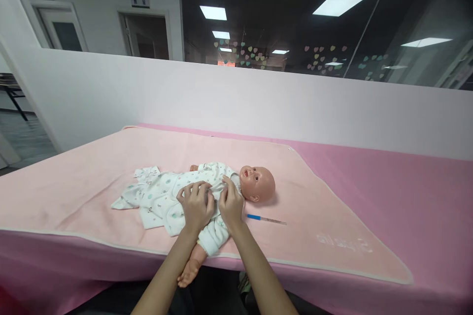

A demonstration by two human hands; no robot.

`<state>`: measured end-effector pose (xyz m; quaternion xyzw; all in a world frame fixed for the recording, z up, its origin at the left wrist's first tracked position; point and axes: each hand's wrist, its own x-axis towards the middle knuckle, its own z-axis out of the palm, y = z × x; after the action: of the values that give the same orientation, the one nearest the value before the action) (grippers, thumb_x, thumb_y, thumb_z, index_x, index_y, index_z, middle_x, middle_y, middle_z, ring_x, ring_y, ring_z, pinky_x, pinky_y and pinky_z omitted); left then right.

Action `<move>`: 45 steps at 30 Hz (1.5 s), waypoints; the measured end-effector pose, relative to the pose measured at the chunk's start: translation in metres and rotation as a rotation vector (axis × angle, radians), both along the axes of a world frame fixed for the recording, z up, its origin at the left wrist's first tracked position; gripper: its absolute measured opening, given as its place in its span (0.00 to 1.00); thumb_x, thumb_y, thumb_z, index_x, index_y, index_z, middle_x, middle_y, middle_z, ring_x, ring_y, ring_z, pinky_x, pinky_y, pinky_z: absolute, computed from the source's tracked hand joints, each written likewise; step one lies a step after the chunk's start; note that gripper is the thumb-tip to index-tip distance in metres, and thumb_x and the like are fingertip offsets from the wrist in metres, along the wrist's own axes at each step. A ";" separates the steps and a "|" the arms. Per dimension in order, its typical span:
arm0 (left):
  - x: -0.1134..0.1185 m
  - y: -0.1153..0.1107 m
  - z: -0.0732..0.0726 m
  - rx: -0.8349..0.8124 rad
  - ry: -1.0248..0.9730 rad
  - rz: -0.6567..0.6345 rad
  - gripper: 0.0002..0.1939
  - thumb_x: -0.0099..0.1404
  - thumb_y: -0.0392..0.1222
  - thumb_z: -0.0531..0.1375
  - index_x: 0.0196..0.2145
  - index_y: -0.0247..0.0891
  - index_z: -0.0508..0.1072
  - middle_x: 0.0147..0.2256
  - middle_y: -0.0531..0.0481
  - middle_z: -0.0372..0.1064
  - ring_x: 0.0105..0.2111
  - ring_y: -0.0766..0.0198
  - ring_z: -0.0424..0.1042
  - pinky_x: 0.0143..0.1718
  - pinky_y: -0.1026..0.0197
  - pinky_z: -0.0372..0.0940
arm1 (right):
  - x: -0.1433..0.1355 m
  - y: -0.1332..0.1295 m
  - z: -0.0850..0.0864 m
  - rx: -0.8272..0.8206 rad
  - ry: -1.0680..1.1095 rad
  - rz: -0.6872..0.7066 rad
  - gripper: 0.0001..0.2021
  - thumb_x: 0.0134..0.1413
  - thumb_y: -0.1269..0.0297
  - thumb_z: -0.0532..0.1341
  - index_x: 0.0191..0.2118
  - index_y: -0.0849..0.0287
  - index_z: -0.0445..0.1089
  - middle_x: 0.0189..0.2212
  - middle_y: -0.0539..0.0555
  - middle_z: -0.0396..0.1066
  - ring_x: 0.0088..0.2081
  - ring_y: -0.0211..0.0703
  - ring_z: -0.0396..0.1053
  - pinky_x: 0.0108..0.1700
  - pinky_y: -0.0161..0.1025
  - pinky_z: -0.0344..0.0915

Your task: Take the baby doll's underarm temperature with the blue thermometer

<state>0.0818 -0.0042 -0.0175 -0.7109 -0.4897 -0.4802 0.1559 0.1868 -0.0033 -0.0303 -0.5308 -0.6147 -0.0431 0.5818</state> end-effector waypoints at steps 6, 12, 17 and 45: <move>-0.003 0.001 -0.003 -0.042 -0.039 0.072 0.08 0.60 0.36 0.51 0.34 0.40 0.69 0.39 0.47 0.69 0.43 0.52 0.61 0.45 0.48 0.45 | -0.012 -0.004 0.011 -0.101 -0.136 0.121 0.17 0.52 0.73 0.47 0.44 0.57 0.67 0.40 0.52 0.72 0.39 0.41 0.70 0.40 0.35 0.64; -0.008 -0.003 -0.004 -0.045 -0.058 0.085 0.06 0.59 0.38 0.52 0.31 0.40 0.68 0.36 0.46 0.69 0.41 0.52 0.61 0.45 0.48 0.46 | -0.013 -0.009 0.011 -0.115 -0.103 0.154 0.15 0.50 0.74 0.50 0.42 0.56 0.68 0.39 0.50 0.72 0.41 0.40 0.68 0.43 0.35 0.62; -0.011 -0.005 -0.007 -0.085 -0.034 0.057 0.06 0.60 0.39 0.52 0.32 0.39 0.68 0.35 0.48 0.70 0.42 0.55 0.61 0.46 0.50 0.46 | -0.014 -0.014 0.008 -0.157 -0.149 0.151 0.15 0.50 0.72 0.53 0.42 0.54 0.68 0.42 0.49 0.70 0.43 0.40 0.67 0.45 0.35 0.61; -0.029 -0.011 -0.007 -0.175 -0.280 0.167 0.09 0.57 0.38 0.54 0.32 0.45 0.74 0.45 0.49 0.66 0.48 0.50 0.56 0.47 0.48 0.45 | -0.019 -0.015 -0.005 -0.051 -0.069 -0.058 0.13 0.58 0.68 0.48 0.42 0.59 0.68 0.39 0.53 0.73 0.39 0.40 0.70 0.40 0.34 0.62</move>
<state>0.0527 -0.0152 -0.0250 -0.6047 -0.6039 -0.5154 0.0630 0.1682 -0.0181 -0.0350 -0.5613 -0.6196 -0.0625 0.5451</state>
